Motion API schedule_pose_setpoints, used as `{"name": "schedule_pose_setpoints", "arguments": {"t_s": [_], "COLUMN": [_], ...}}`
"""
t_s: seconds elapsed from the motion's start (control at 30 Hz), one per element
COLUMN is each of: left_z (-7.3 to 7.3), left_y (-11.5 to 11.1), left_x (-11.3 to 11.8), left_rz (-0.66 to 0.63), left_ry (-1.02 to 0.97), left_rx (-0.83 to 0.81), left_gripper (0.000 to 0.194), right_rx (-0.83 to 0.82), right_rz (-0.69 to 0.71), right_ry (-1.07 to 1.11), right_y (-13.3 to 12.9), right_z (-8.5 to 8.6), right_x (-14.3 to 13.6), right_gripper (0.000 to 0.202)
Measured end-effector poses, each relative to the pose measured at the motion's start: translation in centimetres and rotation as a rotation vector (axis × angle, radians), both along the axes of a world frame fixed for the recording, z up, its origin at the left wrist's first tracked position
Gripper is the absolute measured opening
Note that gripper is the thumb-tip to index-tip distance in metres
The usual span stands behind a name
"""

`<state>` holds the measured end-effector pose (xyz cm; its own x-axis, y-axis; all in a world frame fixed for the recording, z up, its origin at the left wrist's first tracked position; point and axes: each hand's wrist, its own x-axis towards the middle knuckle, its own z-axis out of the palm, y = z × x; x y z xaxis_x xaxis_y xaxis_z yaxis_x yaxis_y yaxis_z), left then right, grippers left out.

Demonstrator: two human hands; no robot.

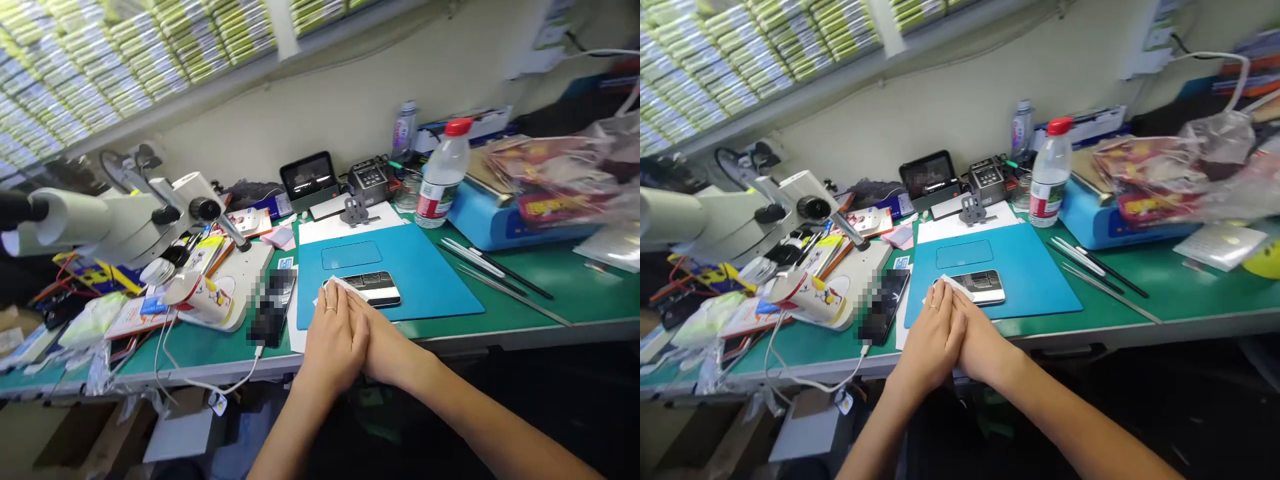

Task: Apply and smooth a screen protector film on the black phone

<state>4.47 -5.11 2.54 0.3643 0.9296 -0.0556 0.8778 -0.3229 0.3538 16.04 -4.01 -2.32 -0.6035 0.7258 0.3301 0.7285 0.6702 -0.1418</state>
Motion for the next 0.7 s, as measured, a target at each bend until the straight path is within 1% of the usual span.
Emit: {"name": "schedule_pose_setpoints", "arguments": {"t_s": [0.1, 0.2, 0.3, 0.4, 0.47, 0.53, 0.7], "left_z": [-0.5, -0.3, 0.5, 1.0, 1.0, 0.8, 0.1], "left_y": [-1.4, -2.1, -1.9, -0.7, 0.3, 1.3, 3.0], "left_x": [1.6, 4.0, 6.7, 8.5, 9.0, 9.0, 7.3], "left_rz": [-0.014, -0.063, -0.135, -0.106, -0.072, -0.069, -0.075], "left_ry": [0.031, 0.046, 0.037, 0.011, -0.011, -0.035, -0.048], "left_rx": [0.014, 0.026, 0.046, 0.042, 0.03, 0.033, 0.062], "left_gripper": [0.066, 0.065, 0.065, 0.068, 0.074, 0.077, 0.08], "right_rx": [0.007, 0.04, 0.086, 0.068, 0.035, 0.018, 0.094], "right_rz": [-0.036, -0.057, -0.082, -0.089, -0.095, -0.108, -0.162], "right_ry": [0.061, 0.081, 0.054, -0.021, -0.073, -0.113, -0.156], "right_y": [-1.4, -2.5, -2.8, -1.8, -0.8, 0.3, 2.0], "right_z": [-0.8, -1.2, -1.2, -0.9, -0.6, -0.4, -0.3], "right_x": [1.4, 3.7, 6.5, 8.4, 9.1, 9.3, 8.5], "right_gripper": [0.084, 0.089, 0.092, 0.094, 0.095, 0.095, 0.098]}}
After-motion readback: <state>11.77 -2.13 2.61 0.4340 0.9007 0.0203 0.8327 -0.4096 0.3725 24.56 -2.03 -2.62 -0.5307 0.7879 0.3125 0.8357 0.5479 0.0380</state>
